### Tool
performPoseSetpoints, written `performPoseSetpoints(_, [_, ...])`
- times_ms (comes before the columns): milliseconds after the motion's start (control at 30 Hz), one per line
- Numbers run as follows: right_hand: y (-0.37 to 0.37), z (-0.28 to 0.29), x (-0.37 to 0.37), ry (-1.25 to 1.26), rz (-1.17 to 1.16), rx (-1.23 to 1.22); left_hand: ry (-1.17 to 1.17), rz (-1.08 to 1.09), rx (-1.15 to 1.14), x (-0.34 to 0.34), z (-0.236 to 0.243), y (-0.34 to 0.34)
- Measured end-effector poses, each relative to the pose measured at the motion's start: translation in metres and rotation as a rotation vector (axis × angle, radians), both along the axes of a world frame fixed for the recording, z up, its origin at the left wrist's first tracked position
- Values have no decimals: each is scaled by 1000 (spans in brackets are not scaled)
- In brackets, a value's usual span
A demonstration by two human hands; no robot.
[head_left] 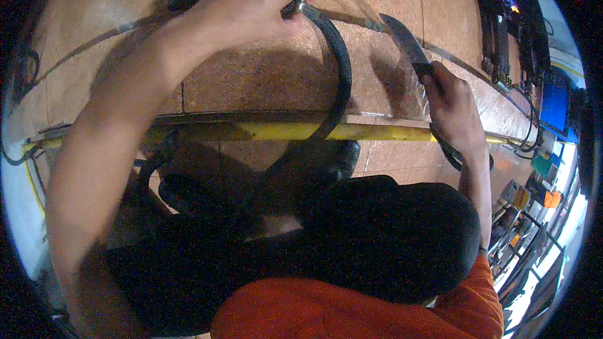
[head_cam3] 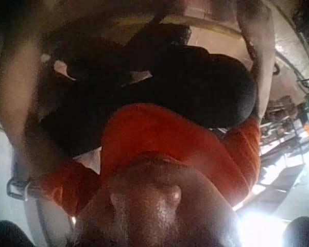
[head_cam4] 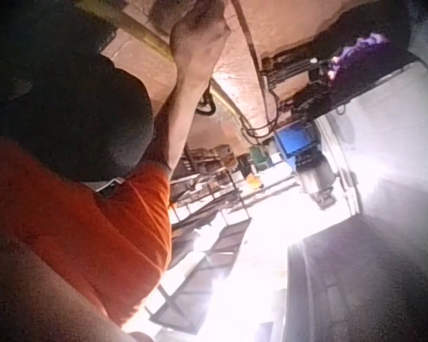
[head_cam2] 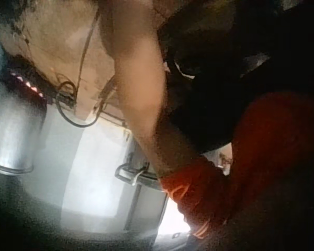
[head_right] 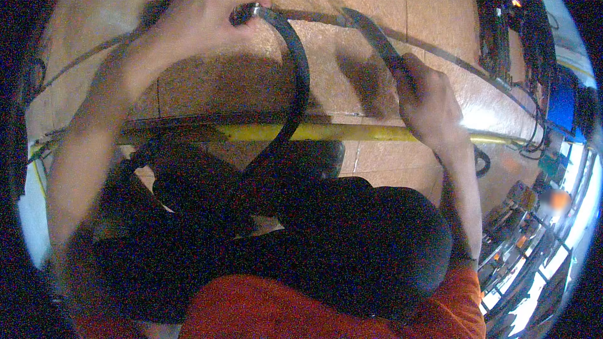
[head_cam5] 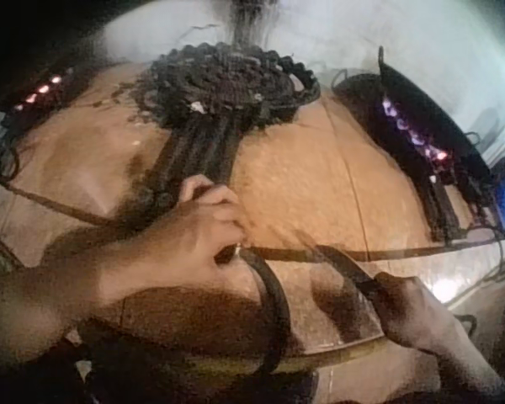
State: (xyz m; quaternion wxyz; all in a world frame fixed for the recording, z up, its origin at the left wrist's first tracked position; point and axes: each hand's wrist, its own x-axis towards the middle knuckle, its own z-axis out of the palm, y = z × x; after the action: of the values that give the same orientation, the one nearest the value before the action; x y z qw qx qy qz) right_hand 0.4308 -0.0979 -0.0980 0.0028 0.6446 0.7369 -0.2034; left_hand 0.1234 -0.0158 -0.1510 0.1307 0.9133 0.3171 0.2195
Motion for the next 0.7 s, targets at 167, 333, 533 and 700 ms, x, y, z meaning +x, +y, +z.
performPoseSetpoints(167, [6, 12, -10, -95, 75, -31, 61, -29, 57, 1, -2, 3])
performPoseSetpoints(333, [30, 5, -8, -196, 98, 96, 167, -25, 93, 2, -7, 7])
performPoseSetpoints(533, [41, 0, 2, -229, 117, 130, 153, -124, -12, -4, 1, 8])
performPoseSetpoints(700, [62, -2, 9, -65, 222, 85, 176, -116, -78, -3, 10, 11])
